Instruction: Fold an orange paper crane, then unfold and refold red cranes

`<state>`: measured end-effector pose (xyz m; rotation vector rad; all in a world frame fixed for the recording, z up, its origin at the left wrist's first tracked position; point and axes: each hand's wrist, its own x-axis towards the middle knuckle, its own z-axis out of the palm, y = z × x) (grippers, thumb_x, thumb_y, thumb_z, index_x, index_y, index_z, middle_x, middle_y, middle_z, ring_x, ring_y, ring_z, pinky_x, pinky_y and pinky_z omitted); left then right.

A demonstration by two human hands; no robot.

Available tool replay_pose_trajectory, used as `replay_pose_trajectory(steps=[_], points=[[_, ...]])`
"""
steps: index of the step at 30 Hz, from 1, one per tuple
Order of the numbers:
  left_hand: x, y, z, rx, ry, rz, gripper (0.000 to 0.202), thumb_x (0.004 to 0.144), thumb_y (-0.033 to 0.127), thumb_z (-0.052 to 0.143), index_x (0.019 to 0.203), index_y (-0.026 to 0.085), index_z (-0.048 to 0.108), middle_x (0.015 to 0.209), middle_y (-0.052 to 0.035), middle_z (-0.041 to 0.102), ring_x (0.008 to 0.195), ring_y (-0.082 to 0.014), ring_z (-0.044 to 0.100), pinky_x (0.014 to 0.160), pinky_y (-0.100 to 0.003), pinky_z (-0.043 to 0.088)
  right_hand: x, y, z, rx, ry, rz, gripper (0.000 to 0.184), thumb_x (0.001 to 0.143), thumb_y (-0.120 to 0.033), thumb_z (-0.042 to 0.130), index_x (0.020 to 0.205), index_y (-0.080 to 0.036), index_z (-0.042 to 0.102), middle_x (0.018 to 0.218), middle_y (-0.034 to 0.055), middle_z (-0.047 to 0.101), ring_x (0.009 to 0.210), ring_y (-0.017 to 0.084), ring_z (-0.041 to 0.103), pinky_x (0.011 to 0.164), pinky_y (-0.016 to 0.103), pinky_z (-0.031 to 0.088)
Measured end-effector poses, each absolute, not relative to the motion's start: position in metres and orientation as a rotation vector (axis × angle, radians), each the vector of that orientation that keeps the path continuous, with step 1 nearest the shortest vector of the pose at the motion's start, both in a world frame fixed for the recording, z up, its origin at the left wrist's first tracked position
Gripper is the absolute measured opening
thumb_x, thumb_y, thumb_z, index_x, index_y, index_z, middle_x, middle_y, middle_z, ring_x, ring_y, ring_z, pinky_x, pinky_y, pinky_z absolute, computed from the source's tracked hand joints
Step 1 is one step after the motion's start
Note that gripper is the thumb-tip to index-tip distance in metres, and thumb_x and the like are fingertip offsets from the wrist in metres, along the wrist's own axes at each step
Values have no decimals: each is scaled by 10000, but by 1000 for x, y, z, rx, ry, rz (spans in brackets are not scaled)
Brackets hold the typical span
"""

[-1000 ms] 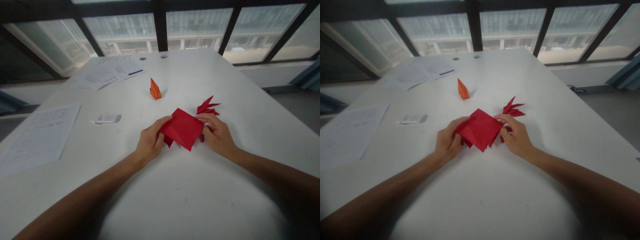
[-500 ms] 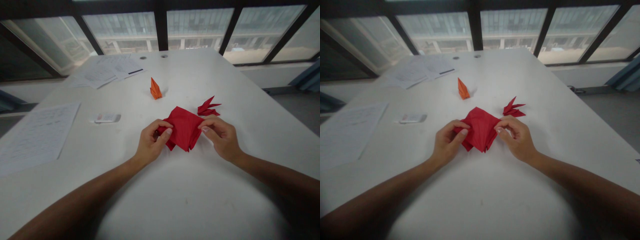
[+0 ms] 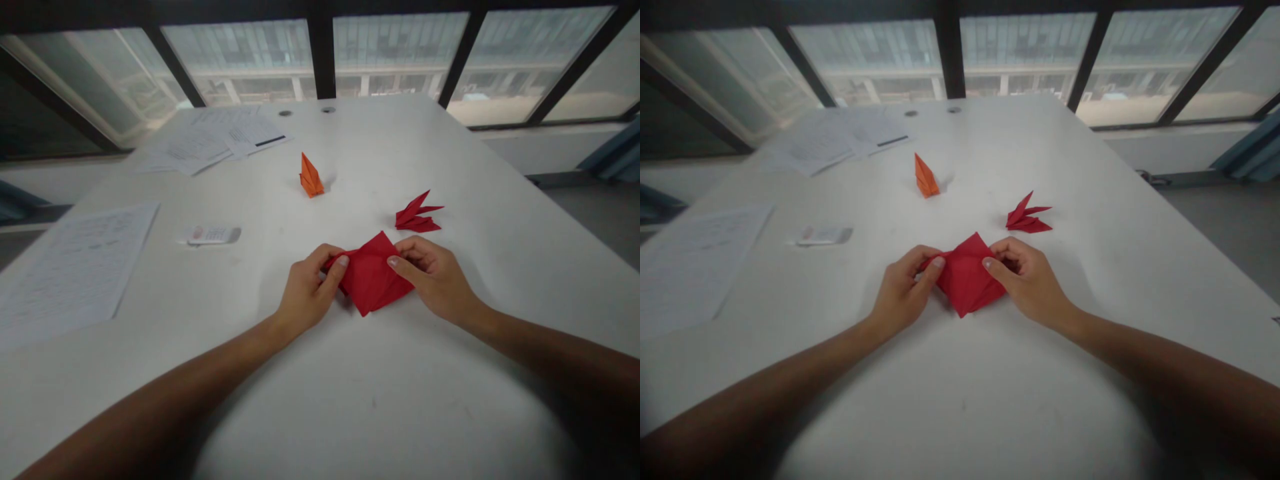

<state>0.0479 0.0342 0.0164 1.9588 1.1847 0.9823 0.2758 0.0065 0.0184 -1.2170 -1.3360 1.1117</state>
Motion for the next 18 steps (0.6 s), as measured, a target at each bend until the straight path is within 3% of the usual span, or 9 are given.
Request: replay_pose_trajectory(steps=[5,11,14,18], points=[[49,39,17,1855,1200,916,439,1043,446,460,702,180,538,621,34,458,602,-116,436,576,-240,362,277,11,16,-1232,-1269,1136,187,883,-373,755,948,-210,691,804,7,718,694,143,617,613,272,448],[50,39,17,1634,1094,891,328,913,502,676,895,176,643,757,10,626,668,-127,530,598,-224,408,277,13,11,-1190,-1188,1302,309,886,-374,763,1152,-255,664,782,-15,724,679,147,626,605,265,462],[49,38,17,1686,1130,819,387,915,511,671,749,164,635,660,22,558,621,-113,466,573,-224,366,277,12,13,-1242,-1244,1252,306,908,-399,739,1172,-259,672,792,-7,725,683,154,625,602,271,463],[48,44,17,1553,1131,889,492,957,555,592,668,157,599,603,23,498,572,-102,407,538,-232,322,279,14,10,-1205,-1314,1143,248,987,-443,620,1118,-255,715,961,31,750,840,185,679,749,320,535]])
